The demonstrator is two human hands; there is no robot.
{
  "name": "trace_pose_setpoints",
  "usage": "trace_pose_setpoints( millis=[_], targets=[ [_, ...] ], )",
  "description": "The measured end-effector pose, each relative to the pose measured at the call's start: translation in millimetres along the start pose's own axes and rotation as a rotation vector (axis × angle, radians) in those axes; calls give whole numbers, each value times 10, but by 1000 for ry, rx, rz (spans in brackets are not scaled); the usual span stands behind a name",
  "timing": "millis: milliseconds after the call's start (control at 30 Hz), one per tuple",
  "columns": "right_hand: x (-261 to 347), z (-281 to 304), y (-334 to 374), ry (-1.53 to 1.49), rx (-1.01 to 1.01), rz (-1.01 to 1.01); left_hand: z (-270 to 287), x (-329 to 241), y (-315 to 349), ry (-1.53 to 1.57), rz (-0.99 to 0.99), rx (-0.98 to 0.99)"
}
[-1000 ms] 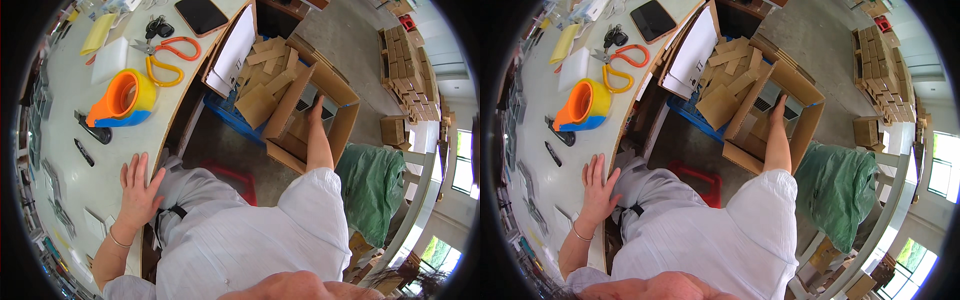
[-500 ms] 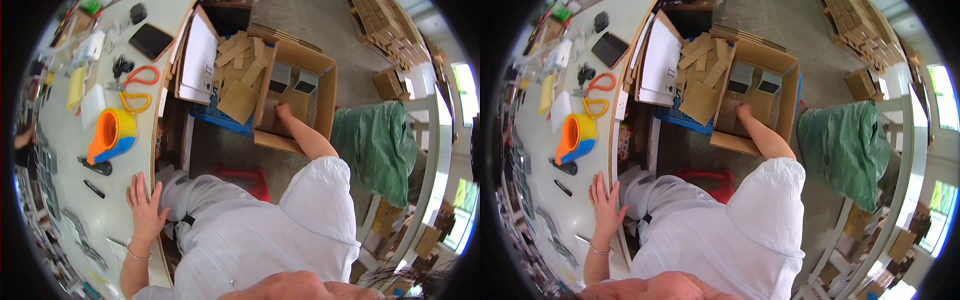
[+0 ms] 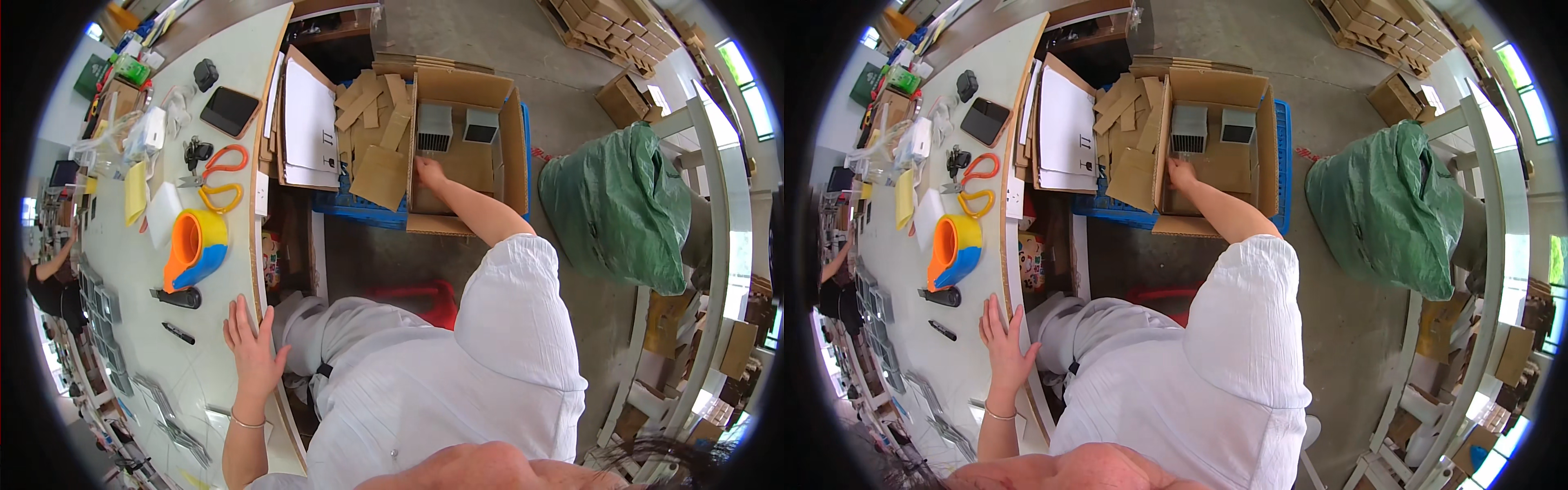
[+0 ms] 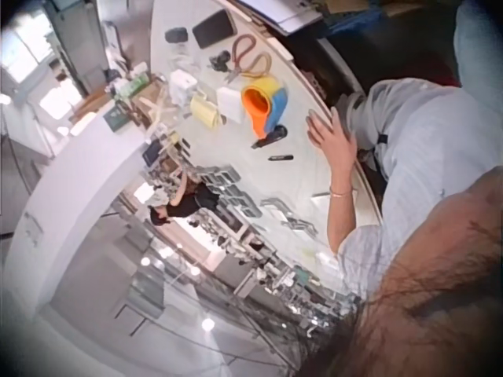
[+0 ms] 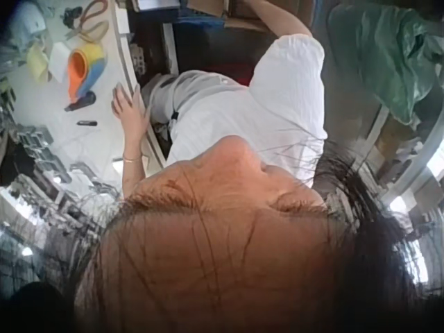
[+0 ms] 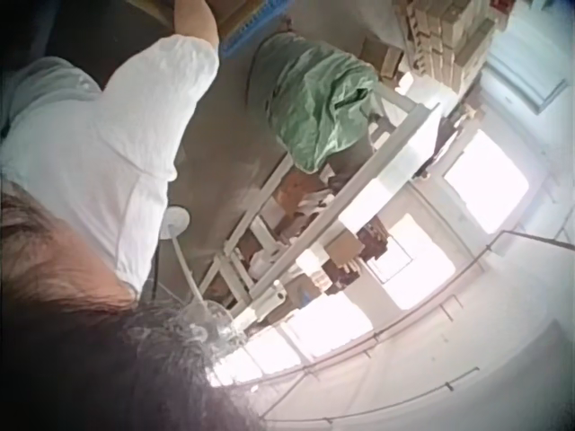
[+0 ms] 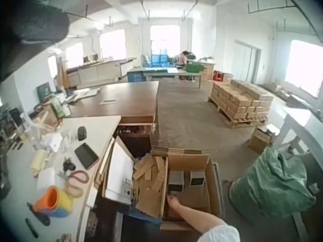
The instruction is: Writing labels on small white square panels using a marker and organizing them into boxes.
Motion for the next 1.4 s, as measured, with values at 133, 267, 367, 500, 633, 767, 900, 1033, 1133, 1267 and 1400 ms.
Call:
trace_pose_setpoints(
  millis=[133,267,367,500,633,767,900,1033,1133,1267,1400],
  targets=[
    [-30,1,165,90,13,-22,-19,12,12,19,4,6],
    [79,-10,289,80,-2,-131,-8,20,53,26,4,3],
    [73,74,246,66,-40,-143,-6,24,21,18,-16,-3],
    [-75,201,-48,158,2,-146,-27,26,41,14,-41,-6],
    [99,279,64,216,-118,-81,-22,31,52,53,-44,-34],
    [148,476,64,305,-169,-58,-16,71,-6,79,-102,-47],
    [328,561,122,371,-241,57,42,260,41,317,-162,-59],
    [695,400,273,987,-601,548,193,366,421,404,-126,-135],
    [1397,-11,802,199,-652,727,366,477,840,475,-34,-179],
    [2036,-397,1082,-431,-284,910,367,879,1396,484,108,-336],
    [2577,-1533,2076,-248,130,1263,289,1121,2049,497,393,-412]
  ],
)
Point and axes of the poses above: each hand's wrist, its own y-axis away from the middle knuckle, its own z-axis out of the back of the hand, x = y × z, the point moved 1 cm from there along -y, towards the middle knuckle, and after that the axes turned 2 degrees about z, right-handed, at the moved point
